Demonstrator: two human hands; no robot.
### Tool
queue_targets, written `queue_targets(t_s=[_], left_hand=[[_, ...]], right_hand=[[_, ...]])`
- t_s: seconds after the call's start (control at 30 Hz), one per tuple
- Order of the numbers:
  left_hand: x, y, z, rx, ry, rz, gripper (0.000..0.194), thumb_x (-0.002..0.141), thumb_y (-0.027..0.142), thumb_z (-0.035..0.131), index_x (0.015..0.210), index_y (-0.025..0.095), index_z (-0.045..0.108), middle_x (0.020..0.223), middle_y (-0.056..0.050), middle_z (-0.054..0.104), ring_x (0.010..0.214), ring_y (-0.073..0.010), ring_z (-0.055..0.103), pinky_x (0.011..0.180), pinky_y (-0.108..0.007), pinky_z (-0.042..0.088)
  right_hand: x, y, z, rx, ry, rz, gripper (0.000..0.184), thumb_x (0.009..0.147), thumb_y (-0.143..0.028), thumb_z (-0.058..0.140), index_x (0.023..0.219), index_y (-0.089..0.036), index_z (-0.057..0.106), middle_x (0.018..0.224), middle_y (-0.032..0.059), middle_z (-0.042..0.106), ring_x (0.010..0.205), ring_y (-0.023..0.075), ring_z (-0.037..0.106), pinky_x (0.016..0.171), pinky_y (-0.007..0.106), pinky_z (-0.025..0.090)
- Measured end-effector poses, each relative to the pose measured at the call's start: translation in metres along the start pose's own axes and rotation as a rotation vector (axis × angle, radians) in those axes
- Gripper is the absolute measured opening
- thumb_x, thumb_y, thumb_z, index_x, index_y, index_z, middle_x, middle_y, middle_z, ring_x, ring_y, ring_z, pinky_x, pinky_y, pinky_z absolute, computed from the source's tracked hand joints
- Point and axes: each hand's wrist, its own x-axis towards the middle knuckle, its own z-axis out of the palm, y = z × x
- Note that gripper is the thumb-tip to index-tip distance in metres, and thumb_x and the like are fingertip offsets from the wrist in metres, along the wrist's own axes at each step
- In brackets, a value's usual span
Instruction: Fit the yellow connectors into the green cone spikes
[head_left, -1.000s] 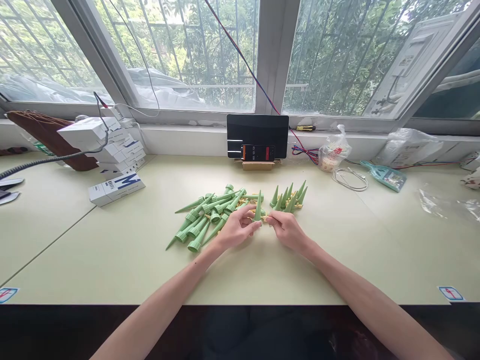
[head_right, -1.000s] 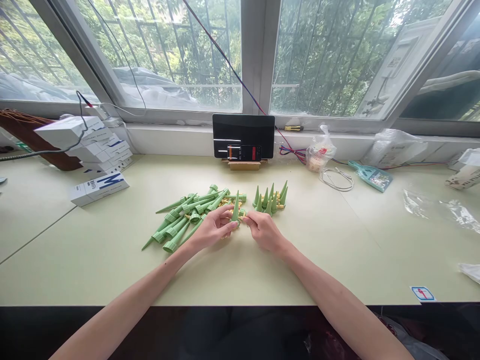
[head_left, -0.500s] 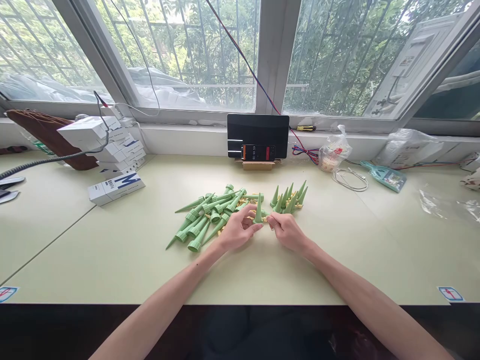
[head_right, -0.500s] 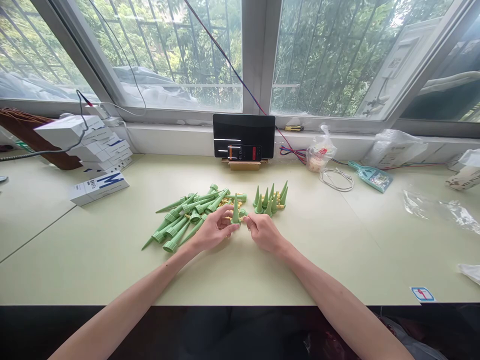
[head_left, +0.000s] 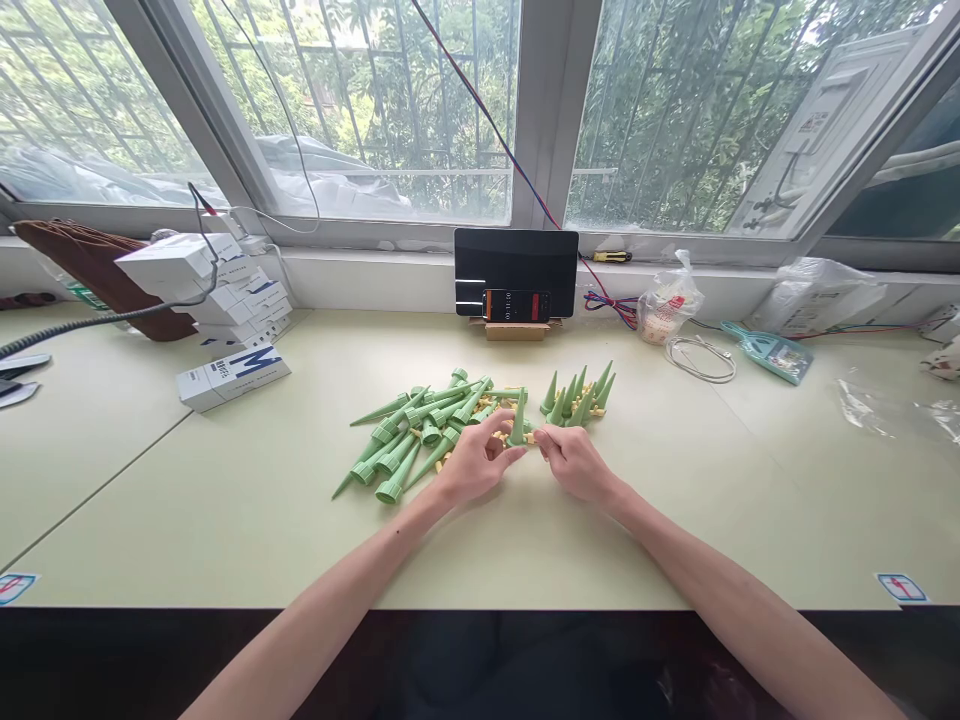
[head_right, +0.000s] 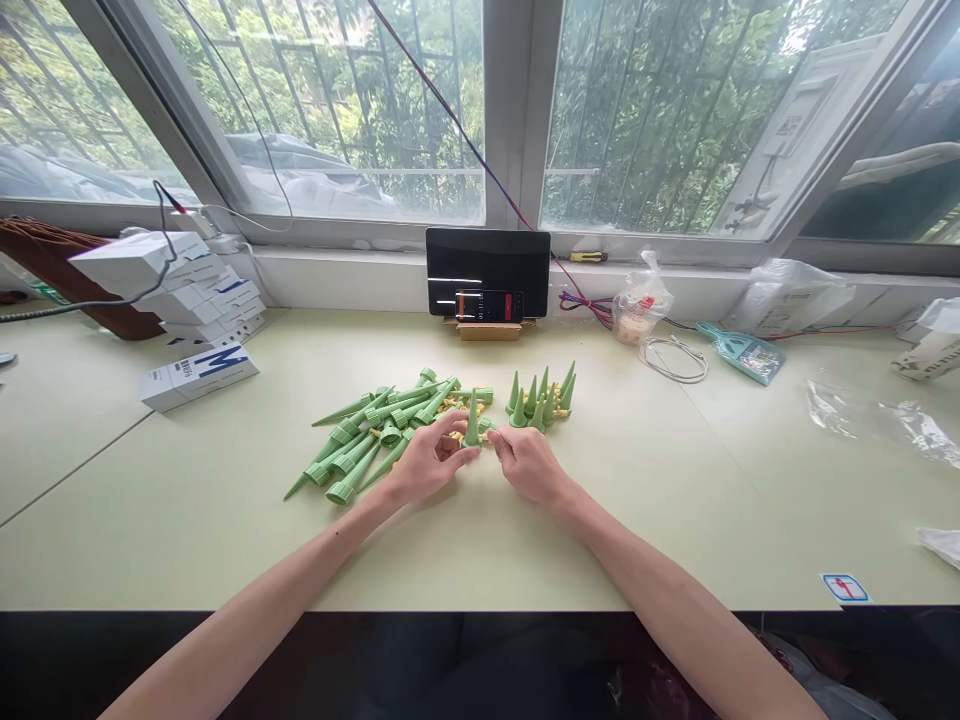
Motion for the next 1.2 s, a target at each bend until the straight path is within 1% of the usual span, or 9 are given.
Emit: queue_targets(t_s=[0.1, 0.2, 0.33, 0.47, 0.53, 0.63, 0.8, 0.93, 1.2], left_hand=[[0.001, 0.005, 0.0, -0.078, 0.012, -0.044, 0.039, 0.084, 0.04, 0.066, 0.116, 0.021, 0.053, 0.095, -0.004, 0.061, 0.047, -0.004, 0.047, 0.044, -0.019, 0.04], [0.002, 0.012, -0.002, -0.248, 0.004, -0.153, 0.046, 0.083, 0.043, 0.068, 0.119, 0.019, 0.053, 0.095, -0.005, 0.06, 0.055, -0.0089, 0.057, 0.041, -0.018, 0.04], [0.003, 0.018, -0.005, -0.328, 0.007, -0.233, 0.05, 0.082, 0.046, 0.07, 0.12, 0.017, 0.054, 0.083, -0.002, 0.059, 0.047, -0.0064, 0.049, 0.038, -0.019, 0.039], [0.004, 0.018, -0.007, -0.377, 0.003, -0.23, 0.045, 0.083, 0.045, 0.07, 0.115, 0.016, 0.058, 0.075, 0.0, 0.059, 0.043, -0.0041, 0.042, 0.039, -0.019, 0.037], [0.004, 0.018, -0.007, -0.39, 0.011, -0.23, 0.044, 0.083, 0.045, 0.07, 0.113, 0.015, 0.058, 0.073, 0.001, 0.058, 0.042, -0.0036, 0.04, 0.039, -0.019, 0.036], [0.004, 0.018, -0.007, -0.395, 0.0, -0.227, 0.044, 0.083, 0.044, 0.07, 0.115, 0.016, 0.057, 0.074, 0.0, 0.059, 0.043, -0.004, 0.041, 0.039, -0.019, 0.037], [0.003, 0.018, -0.005, -0.361, 0.002, -0.221, 0.048, 0.081, 0.044, 0.072, 0.119, 0.019, 0.056, 0.089, -0.004, 0.063, 0.058, -0.0102, 0.058, 0.039, -0.017, 0.038], [0.002, 0.015, -0.004, -0.343, -0.005, -0.199, 0.051, 0.081, 0.044, 0.072, 0.121, 0.018, 0.054, 0.092, -0.006, 0.063, 0.064, -0.0132, 0.063, 0.038, -0.016, 0.038], [0.001, 0.008, -0.002, -0.177, 0.037, -0.14, 0.048, 0.081, 0.043, 0.07, 0.119, 0.018, 0.056, 0.097, -0.006, 0.062, 0.055, -0.0085, 0.058, 0.043, -0.019, 0.043]], right_hand=[[0.001, -0.002, 0.0, 0.024, 0.033, -0.007, 0.043, 0.103, -0.039, 0.034, 0.065, -0.02, 0.041, 0.057, -0.0023, 0.045, 0.051, 0.0116, 0.038, 0.053, 0.026, 0.028], [0.002, -0.006, -0.001, 0.04, 0.085, -0.011, 0.04, 0.103, -0.04, 0.038, 0.069, -0.019, 0.047, 0.059, -0.0026, 0.046, 0.053, 0.0117, 0.038, 0.053, 0.026, 0.03], [0.002, -0.01, -0.004, 0.083, 0.125, -0.009, 0.026, 0.101, -0.039, 0.045, 0.093, -0.018, 0.059, 0.072, 0.0003, 0.06, 0.058, 0.0136, 0.048, 0.057, 0.026, 0.038], [0.002, -0.01, -0.005, 0.088, 0.135, -0.061, 0.025, 0.1, -0.037, 0.048, 0.108, -0.019, 0.063, 0.091, 0.0065, 0.067, 0.064, 0.0159, 0.056, 0.06, 0.028, 0.044], [0.002, -0.009, -0.005, 0.076, 0.12, -0.088, 0.025, 0.1, -0.036, 0.046, 0.106, -0.02, 0.065, 0.094, 0.0075, 0.066, 0.066, 0.0166, 0.057, 0.062, 0.028, 0.045], [0.002, -0.009, -0.005, 0.074, 0.098, -0.097, 0.024, 0.101, -0.033, 0.045, 0.1, -0.019, 0.065, 0.086, 0.0059, 0.064, 0.065, 0.0163, 0.055, 0.061, 0.028, 0.044], [0.002, -0.01, -0.005, 0.1, 0.102, -0.112, 0.024, 0.101, -0.032, 0.045, 0.091, -0.019, 0.062, 0.075, 0.0025, 0.056, 0.062, 0.0155, 0.052, 0.059, 0.027, 0.041], [0.002, -0.011, -0.005, 0.111, 0.098, -0.116, 0.024, 0.101, -0.031, 0.045, 0.087, -0.019, 0.06, 0.073, 0.0017, 0.055, 0.062, 0.015, 0.05, 0.06, 0.027, 0.04], [0.002, -0.012, -0.005, 0.094, 0.099, -0.08, 0.026, 0.1, -0.033, 0.047, 0.082, -0.018, 0.06, 0.069, 0.0013, 0.055, 0.061, 0.0147, 0.047, 0.057, 0.027, 0.036]])
